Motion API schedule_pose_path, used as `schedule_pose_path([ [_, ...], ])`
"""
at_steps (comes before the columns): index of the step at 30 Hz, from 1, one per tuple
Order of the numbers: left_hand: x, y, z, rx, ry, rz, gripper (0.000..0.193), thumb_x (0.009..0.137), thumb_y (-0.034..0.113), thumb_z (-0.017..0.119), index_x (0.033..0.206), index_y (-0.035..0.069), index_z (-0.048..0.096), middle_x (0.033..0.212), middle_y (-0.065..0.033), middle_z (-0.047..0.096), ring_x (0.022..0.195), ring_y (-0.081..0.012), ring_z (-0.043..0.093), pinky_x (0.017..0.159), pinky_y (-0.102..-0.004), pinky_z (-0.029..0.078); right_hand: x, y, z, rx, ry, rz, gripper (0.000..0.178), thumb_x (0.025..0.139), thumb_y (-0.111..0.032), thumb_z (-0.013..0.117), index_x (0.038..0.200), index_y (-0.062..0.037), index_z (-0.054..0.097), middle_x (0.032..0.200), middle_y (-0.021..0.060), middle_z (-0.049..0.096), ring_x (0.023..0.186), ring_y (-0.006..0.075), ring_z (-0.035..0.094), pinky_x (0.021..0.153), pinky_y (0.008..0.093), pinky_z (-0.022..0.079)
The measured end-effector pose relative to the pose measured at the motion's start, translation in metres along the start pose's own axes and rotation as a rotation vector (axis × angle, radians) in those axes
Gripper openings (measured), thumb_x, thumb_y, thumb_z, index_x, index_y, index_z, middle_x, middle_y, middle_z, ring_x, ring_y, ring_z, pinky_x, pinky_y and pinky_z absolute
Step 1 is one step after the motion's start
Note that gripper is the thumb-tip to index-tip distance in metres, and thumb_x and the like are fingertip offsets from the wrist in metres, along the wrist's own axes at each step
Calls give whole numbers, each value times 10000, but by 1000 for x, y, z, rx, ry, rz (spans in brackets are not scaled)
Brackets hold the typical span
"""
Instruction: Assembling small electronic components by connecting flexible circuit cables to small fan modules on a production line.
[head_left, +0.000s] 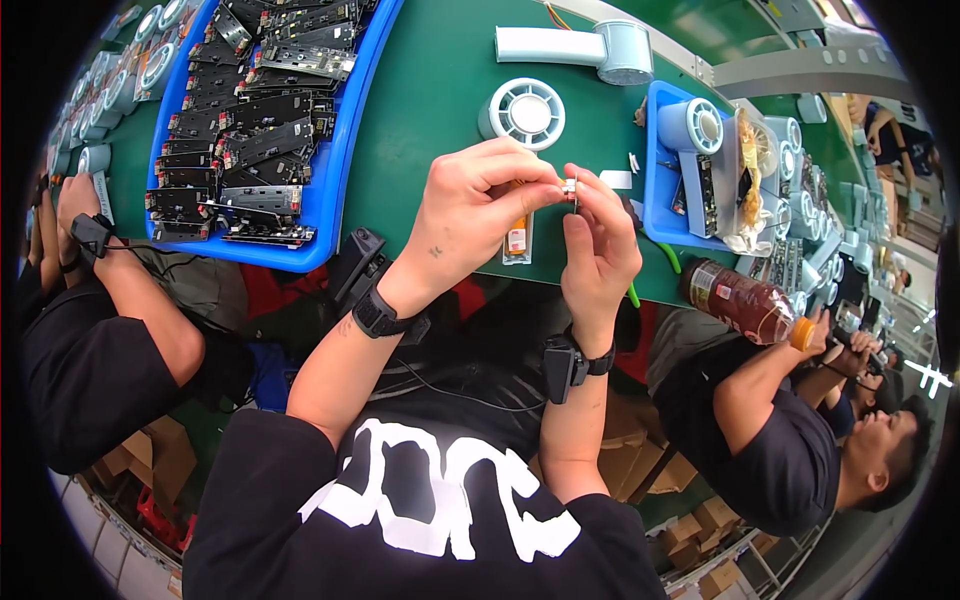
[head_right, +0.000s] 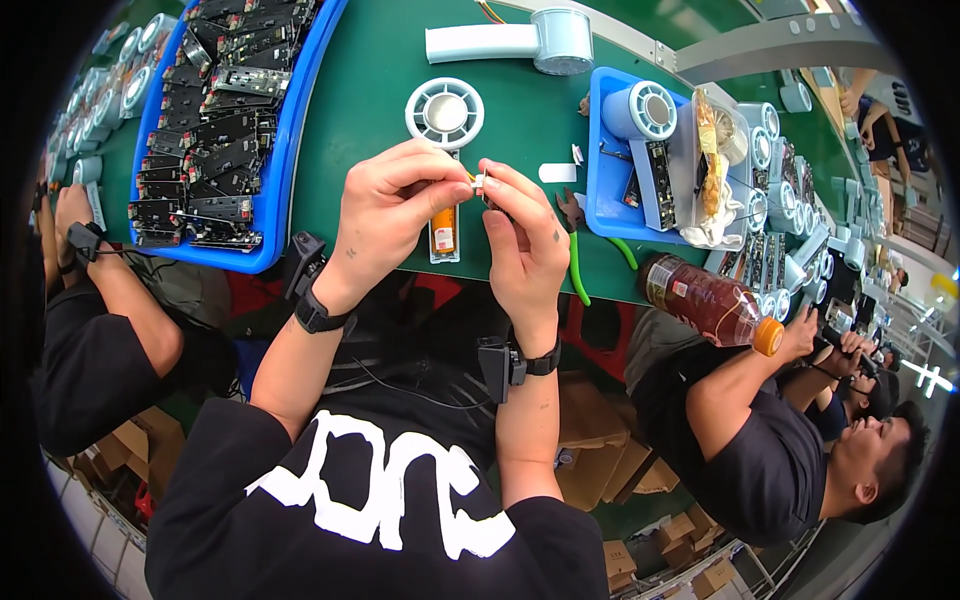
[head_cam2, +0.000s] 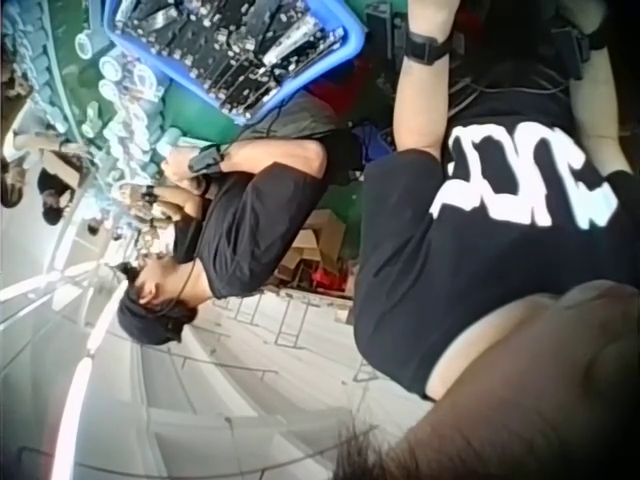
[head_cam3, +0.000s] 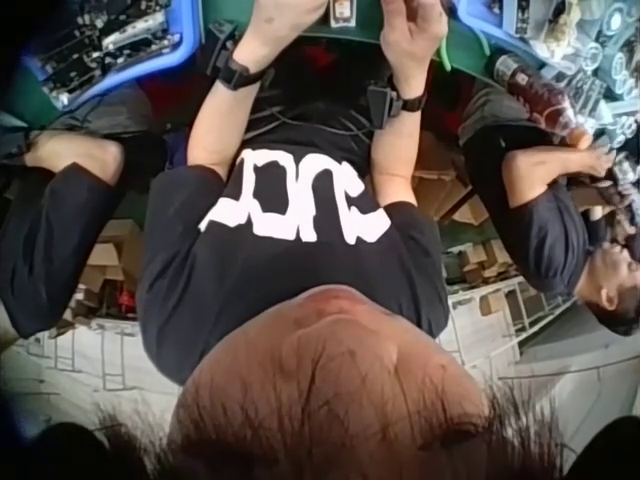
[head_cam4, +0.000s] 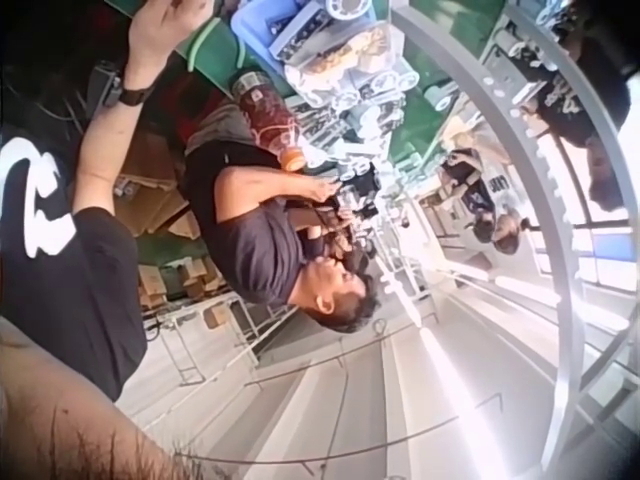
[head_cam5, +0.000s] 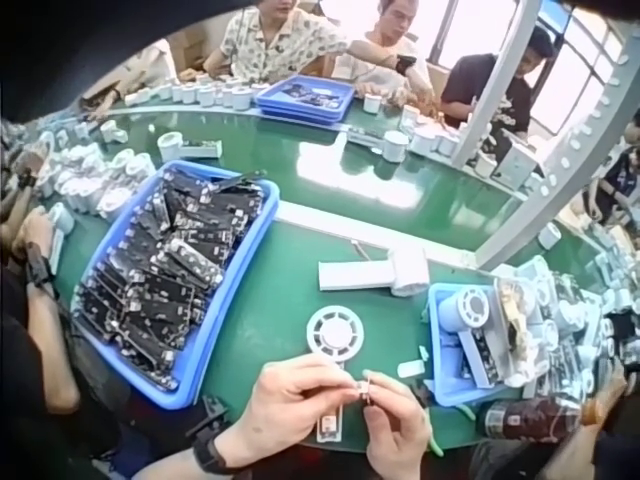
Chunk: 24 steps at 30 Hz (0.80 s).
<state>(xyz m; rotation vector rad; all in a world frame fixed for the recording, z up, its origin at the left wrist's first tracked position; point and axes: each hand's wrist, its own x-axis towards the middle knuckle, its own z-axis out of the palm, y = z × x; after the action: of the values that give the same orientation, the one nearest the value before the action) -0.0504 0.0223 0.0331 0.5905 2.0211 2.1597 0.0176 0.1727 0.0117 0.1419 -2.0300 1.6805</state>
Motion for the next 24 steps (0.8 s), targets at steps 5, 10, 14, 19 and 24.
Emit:
schedule_pose_path([
  [5, 0, 1, 0, 2, 3, 1, 79, 849, 39, 752, 911, -9, 745, 812, -46, 668, 693, -103, 613, 615, -245, 476, 0, 0, 0, -13, 2, -4, 218, 956, -6, 627, 1170, -38, 652, 1237, 189, 677, 1127, 272, 670, 905, 323, 548],
  [10, 0, 2, -4, 50, -46, -16, 65, 860, -17, 731, 923, -30, 726, 874, -61, 671, 782, -122, 641, 685, -246, 510, 2, 1, -1, -79, -20, -43, 214, 961, -5, 619, 1168, -37, 656, 1227, 192, 682, 1114, 276, 677, 904, 322, 546],
  [14, -2, 0, -3, 42, -24, -6, 60, 858, -20, 732, 916, -29, 726, 857, -61, 668, 773, -122, 638, 679, -246, 508, 5, -1, -1, -102, -53, -76, 228, 959, 4, 613, 1178, -36, 661, 1211, 193, 688, 1099, 279, 681, 900, 324, 545],
  [19, -3, -7, -2, -6, 27, 17, 71, 843, 20, 751, 904, -15, 740, 814, -54, 680, 707, -109, 627, 624, -243, 488, 6, -3, 0, -118, -84, -70, 234, 957, 13, 609, 1177, -31, 672, 1203, 192, 690, 1090, 283, 681, 895, 326, 543],
  [24, -5, -9, -3, -42, 29, -18, 61, 850, -5, 742, 904, -32, 731, 842, -59, 693, 737, -103, 637, 642, -235, 498, 6, -5, -3, -100, -124, -22, 239, 957, 21, 598, 1181, -13, 674, 1211, 200, 686, 1107, 286, 671, 923, 336, 529],
])
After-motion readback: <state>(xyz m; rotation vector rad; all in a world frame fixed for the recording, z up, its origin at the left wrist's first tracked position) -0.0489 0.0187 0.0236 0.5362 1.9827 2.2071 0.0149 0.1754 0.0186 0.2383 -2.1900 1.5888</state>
